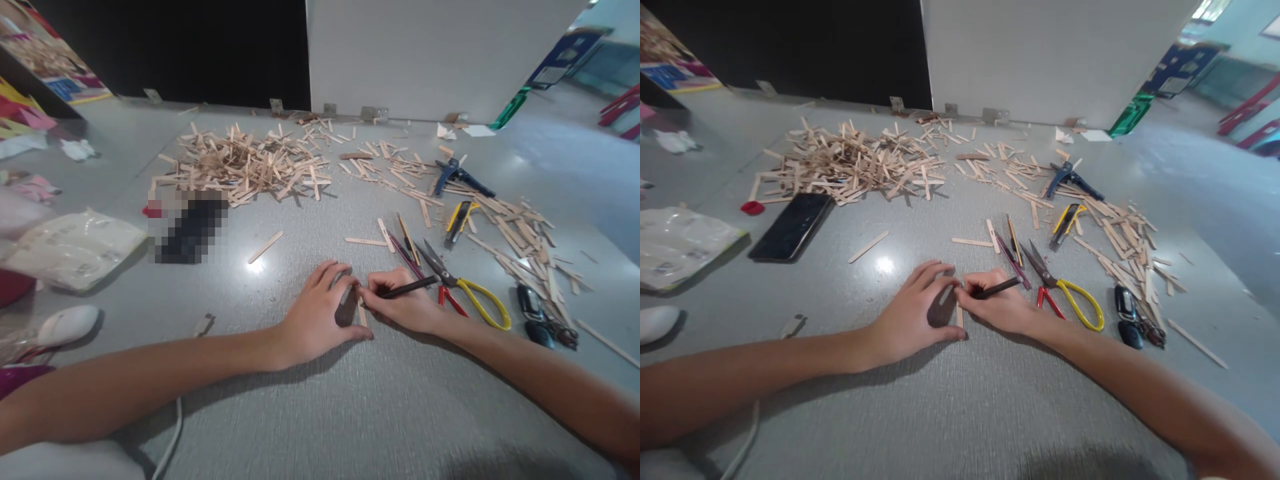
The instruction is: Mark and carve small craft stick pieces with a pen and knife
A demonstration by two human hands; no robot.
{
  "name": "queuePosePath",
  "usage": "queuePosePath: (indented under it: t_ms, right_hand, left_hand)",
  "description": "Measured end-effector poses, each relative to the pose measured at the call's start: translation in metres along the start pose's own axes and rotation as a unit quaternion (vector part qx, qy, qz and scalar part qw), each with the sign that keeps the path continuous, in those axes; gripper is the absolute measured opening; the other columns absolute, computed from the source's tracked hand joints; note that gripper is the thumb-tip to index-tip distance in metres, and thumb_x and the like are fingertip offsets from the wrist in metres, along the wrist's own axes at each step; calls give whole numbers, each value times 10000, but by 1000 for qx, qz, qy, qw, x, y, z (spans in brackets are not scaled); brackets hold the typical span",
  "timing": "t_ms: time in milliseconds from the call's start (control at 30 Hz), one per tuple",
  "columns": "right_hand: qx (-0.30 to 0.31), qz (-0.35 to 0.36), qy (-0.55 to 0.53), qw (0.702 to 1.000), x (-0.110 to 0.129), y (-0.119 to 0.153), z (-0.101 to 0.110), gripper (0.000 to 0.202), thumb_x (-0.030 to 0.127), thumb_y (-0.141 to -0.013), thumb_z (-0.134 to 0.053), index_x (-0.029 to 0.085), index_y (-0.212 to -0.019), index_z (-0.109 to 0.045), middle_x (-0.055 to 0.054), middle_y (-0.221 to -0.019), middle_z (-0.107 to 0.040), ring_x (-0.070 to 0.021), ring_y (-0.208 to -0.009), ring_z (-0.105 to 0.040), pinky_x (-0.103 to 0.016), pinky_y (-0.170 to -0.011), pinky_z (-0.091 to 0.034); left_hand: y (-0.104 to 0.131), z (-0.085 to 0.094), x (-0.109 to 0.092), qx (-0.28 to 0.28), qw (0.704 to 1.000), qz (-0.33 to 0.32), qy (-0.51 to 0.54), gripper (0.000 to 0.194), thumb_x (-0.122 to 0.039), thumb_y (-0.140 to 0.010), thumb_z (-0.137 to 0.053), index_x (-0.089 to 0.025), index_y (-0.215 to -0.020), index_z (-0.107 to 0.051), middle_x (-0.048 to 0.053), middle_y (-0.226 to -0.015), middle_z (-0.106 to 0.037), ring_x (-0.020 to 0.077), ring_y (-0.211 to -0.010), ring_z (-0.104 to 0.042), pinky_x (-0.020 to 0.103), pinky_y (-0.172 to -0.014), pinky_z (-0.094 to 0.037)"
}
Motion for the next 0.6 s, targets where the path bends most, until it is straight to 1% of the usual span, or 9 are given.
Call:
queuePosePath:
  t_ms: [100, 200, 300, 467, 600]
  right_hand:
    - [0, -4, 4, 1000, -1, 0, 0, 475, 482, -995, -608, 243, -610, -469, 48, -480, -467, -103, -468, -396, -258, -456, -277]
    - [-1, 2, 16, 1000, 0, 0, 0, 488, 490, -996, -612, 241, -606, -457, 55, -497, -434, -103, -490, -360, -264, -470, -267]
    - [-4, 17, 25, 1000, 3, -1, 1, 482, 469, -990, -598, 236, -599, -442, 57, -527, -399, -104, -525, -328, -269, -494, -260]
    - [6, 20, 22, 1000, 4, -2, 0, 446, 426, -970, -586, 230, -599, -434, 62, -558, -369, -102, -549, -309, -278, -532, -274]
    - [9, 25, 22, 999, 4, -3, 0, 419, 396, -960, -578, 231, -603, -436, 61, -559, -377, -104, -552, -313, -281, -540, -280]
  left_hand:
    - [0, 0, 1, -1, 1000, 0, 6, 752, -622, -735, -963, -255, -1319, -665, 156, -1558, -573, 455, -1557, -412, 670, -1242, -434]
    - [1, -1, 2, -1, 1000, 2, 7, 754, -629, -734, -961, -258, -1321, -666, 155, -1562, -569, 457, -1559, -407, 671, -1243, -430]
    - [1, -1, 2, -1, 1000, 1, 7, 751, -625, -733, -964, -258, -1316, -666, 154, -1560, -572, 454, -1557, -411, 669, -1243, -429]
    - [0, 0, 1, -1, 1000, 1, 6, 749, -610, -728, -974, -250, -1309, -668, 155, -1553, -580, 455, -1552, -419, 668, -1243, -432]
    - [0, 0, 0, 3, 1000, 5, 4, 761, -621, -725, -972, -239, -1308, -668, 164, -1552, -579, 457, -1557, -411, 667, -1245, -432]
Point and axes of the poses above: each hand's wrist, its own y-axis away from the middle knuckle, its own z-axis out of the back of the hand, x = y × z, the point moved 8 cm from there along -y, towards the middle knuckle
